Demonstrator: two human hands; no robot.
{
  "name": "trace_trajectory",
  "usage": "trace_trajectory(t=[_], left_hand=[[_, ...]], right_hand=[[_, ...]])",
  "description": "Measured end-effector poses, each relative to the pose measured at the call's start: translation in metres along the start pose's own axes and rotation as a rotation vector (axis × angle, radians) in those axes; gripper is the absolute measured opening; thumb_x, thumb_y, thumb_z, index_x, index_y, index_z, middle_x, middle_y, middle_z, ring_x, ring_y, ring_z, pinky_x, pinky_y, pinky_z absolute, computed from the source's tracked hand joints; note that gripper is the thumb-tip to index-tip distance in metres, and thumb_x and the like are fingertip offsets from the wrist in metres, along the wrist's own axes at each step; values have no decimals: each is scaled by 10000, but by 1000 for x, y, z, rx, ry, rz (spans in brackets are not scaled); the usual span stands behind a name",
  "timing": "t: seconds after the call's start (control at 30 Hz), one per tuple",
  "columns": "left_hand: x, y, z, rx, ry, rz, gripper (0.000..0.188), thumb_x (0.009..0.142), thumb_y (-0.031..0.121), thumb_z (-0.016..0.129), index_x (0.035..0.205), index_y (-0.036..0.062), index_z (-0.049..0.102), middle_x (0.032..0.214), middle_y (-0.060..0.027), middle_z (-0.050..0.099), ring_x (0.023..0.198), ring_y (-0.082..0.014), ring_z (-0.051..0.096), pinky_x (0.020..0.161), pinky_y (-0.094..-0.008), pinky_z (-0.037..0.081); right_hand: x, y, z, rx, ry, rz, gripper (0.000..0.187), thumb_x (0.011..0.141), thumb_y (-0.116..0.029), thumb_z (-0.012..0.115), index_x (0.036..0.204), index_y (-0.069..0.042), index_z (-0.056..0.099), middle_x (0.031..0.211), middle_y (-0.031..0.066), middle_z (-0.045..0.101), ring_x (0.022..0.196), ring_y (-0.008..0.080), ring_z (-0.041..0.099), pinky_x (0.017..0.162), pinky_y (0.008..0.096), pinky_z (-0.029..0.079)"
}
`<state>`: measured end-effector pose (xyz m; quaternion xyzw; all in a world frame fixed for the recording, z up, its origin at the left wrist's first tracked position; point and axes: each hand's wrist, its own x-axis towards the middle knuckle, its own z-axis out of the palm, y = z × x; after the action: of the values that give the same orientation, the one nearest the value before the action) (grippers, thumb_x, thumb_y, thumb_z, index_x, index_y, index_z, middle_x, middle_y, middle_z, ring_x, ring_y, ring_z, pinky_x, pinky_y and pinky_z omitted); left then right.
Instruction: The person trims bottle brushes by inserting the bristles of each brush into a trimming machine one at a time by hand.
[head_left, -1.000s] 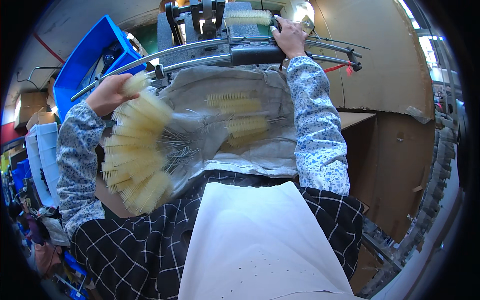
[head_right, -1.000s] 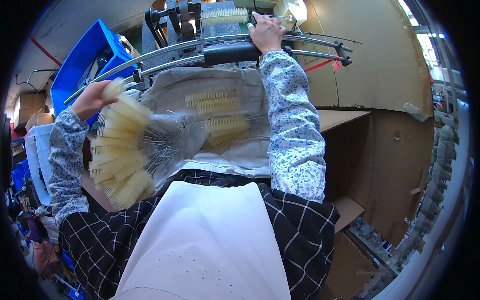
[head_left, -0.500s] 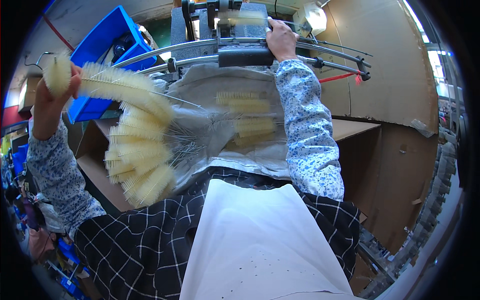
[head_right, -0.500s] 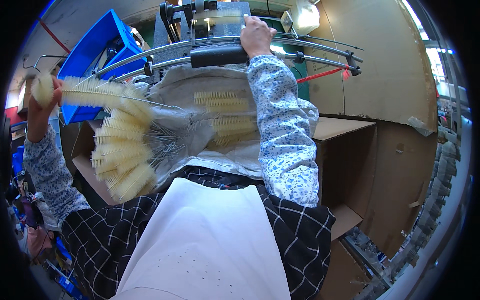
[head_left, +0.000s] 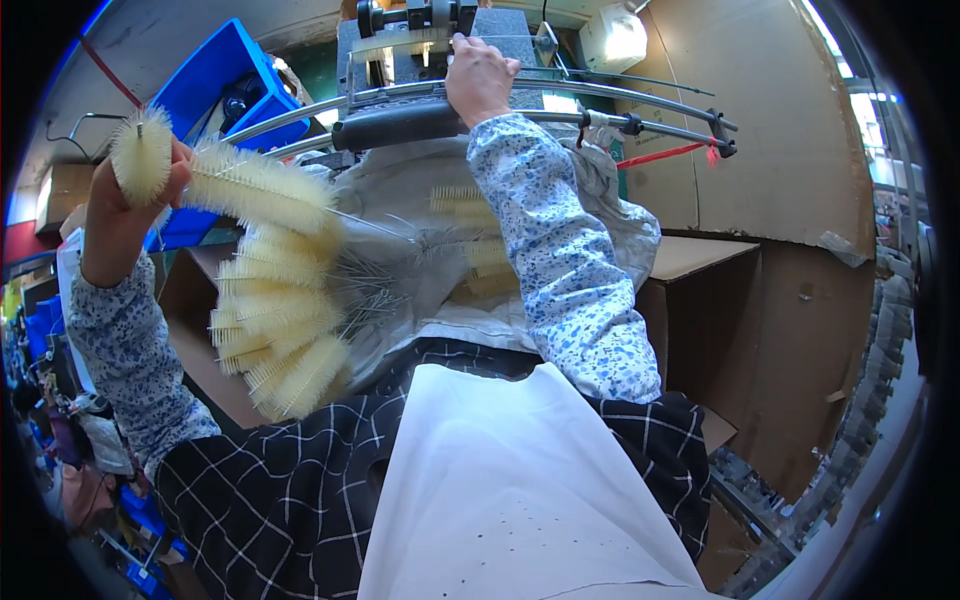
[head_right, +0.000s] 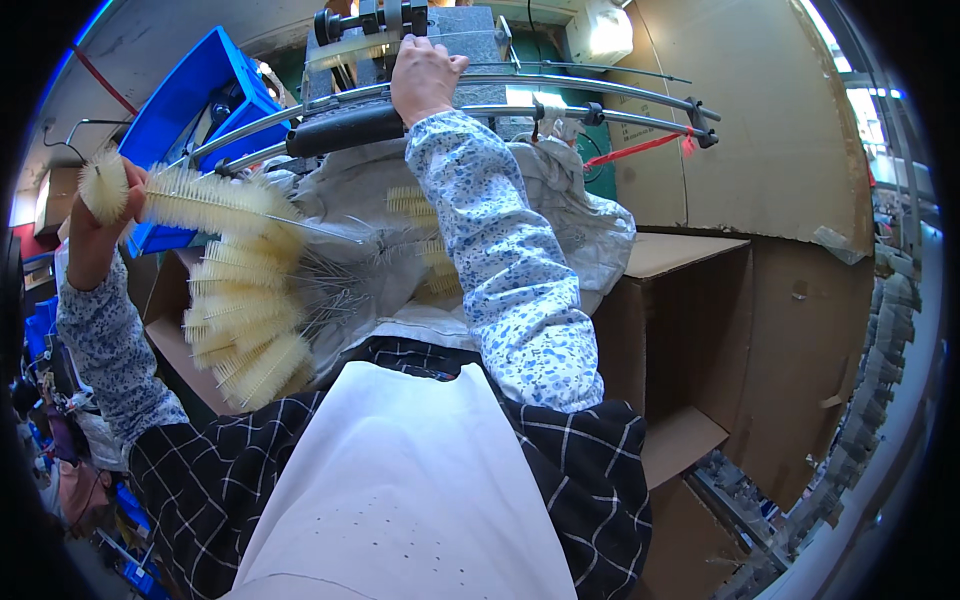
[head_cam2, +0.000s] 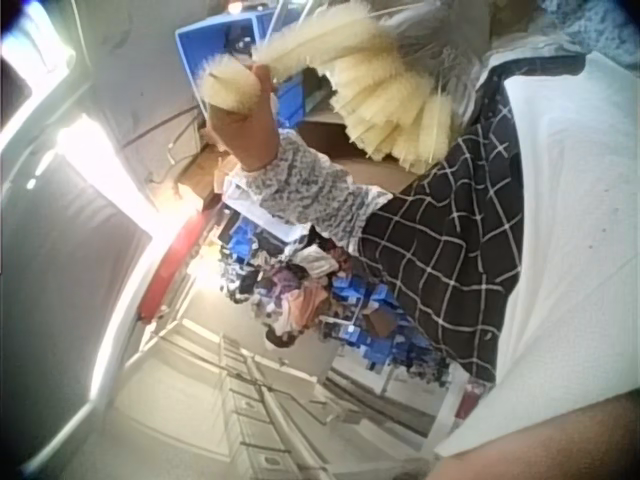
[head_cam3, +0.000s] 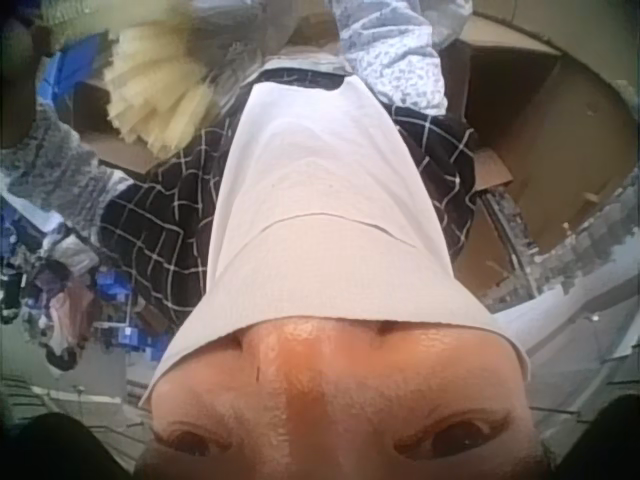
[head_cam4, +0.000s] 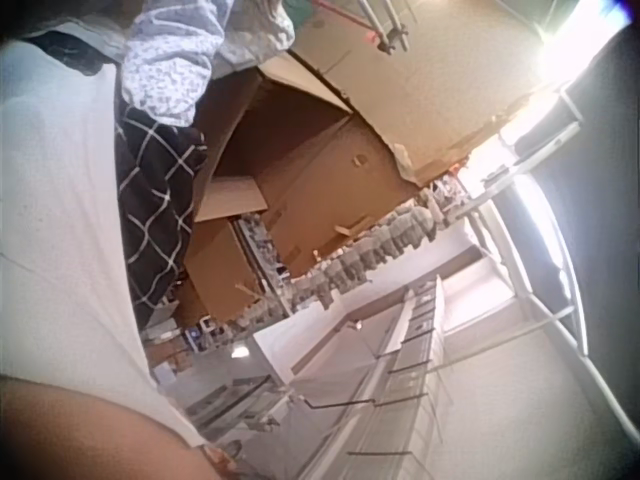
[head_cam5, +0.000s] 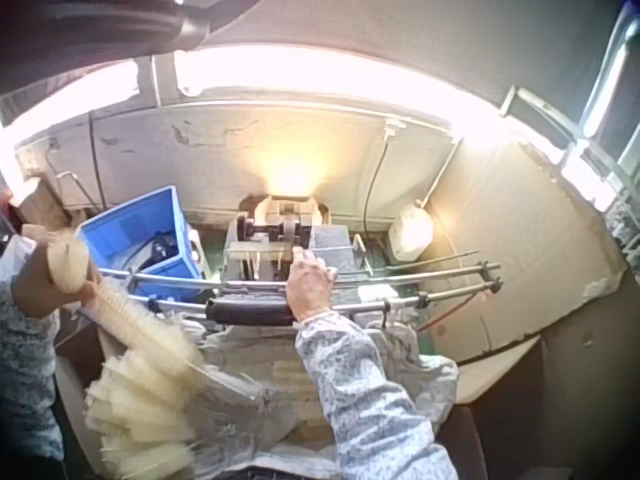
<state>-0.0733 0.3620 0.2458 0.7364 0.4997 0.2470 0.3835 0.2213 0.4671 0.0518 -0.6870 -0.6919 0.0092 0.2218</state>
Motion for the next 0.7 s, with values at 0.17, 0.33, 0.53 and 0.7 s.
trace_trajectory(t=[0.17, 0.33, 0.53, 0.7], left_hand=[[-8, -7, 7, -23, 27, -8, 100, 777, 90, 573, 817, 17, 517, 771, -25, 514, 604, -62, 454, 539, -188, 372], [-15, -15, 1, -3, 28, -9, 106, 780, 100, 572, 816, 20, 512, 771, -26, 513, 607, -62, 458, 537, -189, 374], [-15, -16, 1, 38, 66, 20, 110, 789, 103, 560, 834, 23, 499, 746, -21, 509, 591, -64, 460, 530, -189, 382], [11, -10, 20, -152, -10, 36, 109, 797, 101, 549, 859, 25, 503, 706, -19, 501, 547, -63, 460, 496, -180, 375]], right_hand=[[-1, 19, -3, -70, -26, -14, 255, 760, -149, 475, 997, -119, 567, 948, 51, 584, 883, 244, 555, 762, 455, 357], [7, 77, -8, -99, 49, -48, 220, 744, -130, 459, 923, -130, 587, 914, 40, 590, 860, 235, 567, 725, 424, 380], [28, 147, -40, 23, -196, -7, 273, 783, -273, 485, 1016, -165, 579, 996, 74, 577, 922, 244, 550, 802, 392, 419], [60, 204, -35, -272, -114, -141, 286, 803, -319, 449, 1038, -214, 573, 1039, 101, 558, 985, 286, 501, 878, 381, 362]])
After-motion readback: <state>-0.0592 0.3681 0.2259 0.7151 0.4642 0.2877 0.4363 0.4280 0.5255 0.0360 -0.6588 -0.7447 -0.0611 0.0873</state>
